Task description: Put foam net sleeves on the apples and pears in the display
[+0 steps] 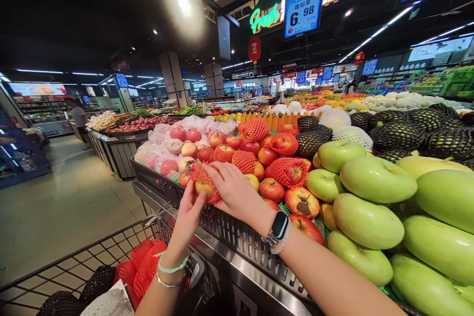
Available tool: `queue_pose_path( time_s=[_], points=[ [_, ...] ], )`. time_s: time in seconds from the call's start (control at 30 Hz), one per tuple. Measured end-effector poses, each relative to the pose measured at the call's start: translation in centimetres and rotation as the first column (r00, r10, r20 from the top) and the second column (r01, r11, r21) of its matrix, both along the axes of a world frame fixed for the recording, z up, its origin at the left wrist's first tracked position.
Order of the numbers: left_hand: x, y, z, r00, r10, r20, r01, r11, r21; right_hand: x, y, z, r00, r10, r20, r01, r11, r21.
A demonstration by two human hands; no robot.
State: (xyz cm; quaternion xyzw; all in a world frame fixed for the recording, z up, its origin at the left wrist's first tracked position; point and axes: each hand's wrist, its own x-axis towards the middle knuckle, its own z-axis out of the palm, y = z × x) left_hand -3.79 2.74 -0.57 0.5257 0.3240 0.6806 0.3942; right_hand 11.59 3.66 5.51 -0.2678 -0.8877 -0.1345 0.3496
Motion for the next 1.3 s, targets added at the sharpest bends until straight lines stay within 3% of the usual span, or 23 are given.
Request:
queue_pose_path(
  time_s=[0.2, 0.3, 0.4, 0.5, 0.63, 0.77, 0.97, 1.07, 1.3],
  points=[
    [-0.2, 0.0, 0.5, 0.972, 0.220, 0.082, -0.223, 0.974, 0.039, -0.3, -0.4, -0.1, 1.000, 0.001, -0.021, -0.001, 1.000, -0.022],
    [0.2, -0.1, 0.2, 0.961, 0.255, 0.109, -0.267, 0.957, 0.111, -0.1, -0.5, 0.1, 0.999, 0.026, -0.021, -0.026, 1.000, -0.004],
    [0.4, -0.2, 0.1, 0.958, 0.233, 0.170, -0.260, 0.952, 0.159, 0.2, -0.5, 0.6, 0.992, 0.102, -0.078, -0.106, 0.993, -0.054],
    [0.5, -0.3, 0.3, 0.941, 0.188, 0.281, -0.222, 0.971, 0.094, 0.2, -0.4, 0.6, 0.967, 0.115, -0.228, -0.166, 0.962, -0.218],
    [0.8, -0.3, 0.5, 0.947, 0.094, 0.307, -0.111, 0.993, 0.039, -0.3, -0.2, -0.1, 0.976, 0.047, -0.213, -0.115, 0.941, -0.320],
    [0.0, 0.4, 0.3, 0.980, 0.054, 0.192, -0.061, 0.998, 0.033, -0.4, 0.1, -0.6, 0.969, -0.056, -0.240, -0.010, 0.964, -0.266],
    [-2.9, 1.7, 0.8, 0.990, -0.072, 0.121, 0.068, 0.997, 0.035, 0.0, 0.1, 0.1, 0.956, -0.075, -0.285, -0.004, 0.963, -0.270],
    [-2.6, 1.4, 1.2, 0.983, -0.063, 0.175, 0.061, 0.998, 0.016, 0.0, -0.1, 0.1, 0.953, -0.091, -0.289, 0.023, 0.973, -0.230],
    [0.4, 0.9, 1.3, 0.915, -0.077, 0.397, 0.064, 0.997, 0.045, 0.0, -0.2, -0.2, 0.980, -0.068, -0.189, 0.076, 0.997, 0.033]
  ],
)
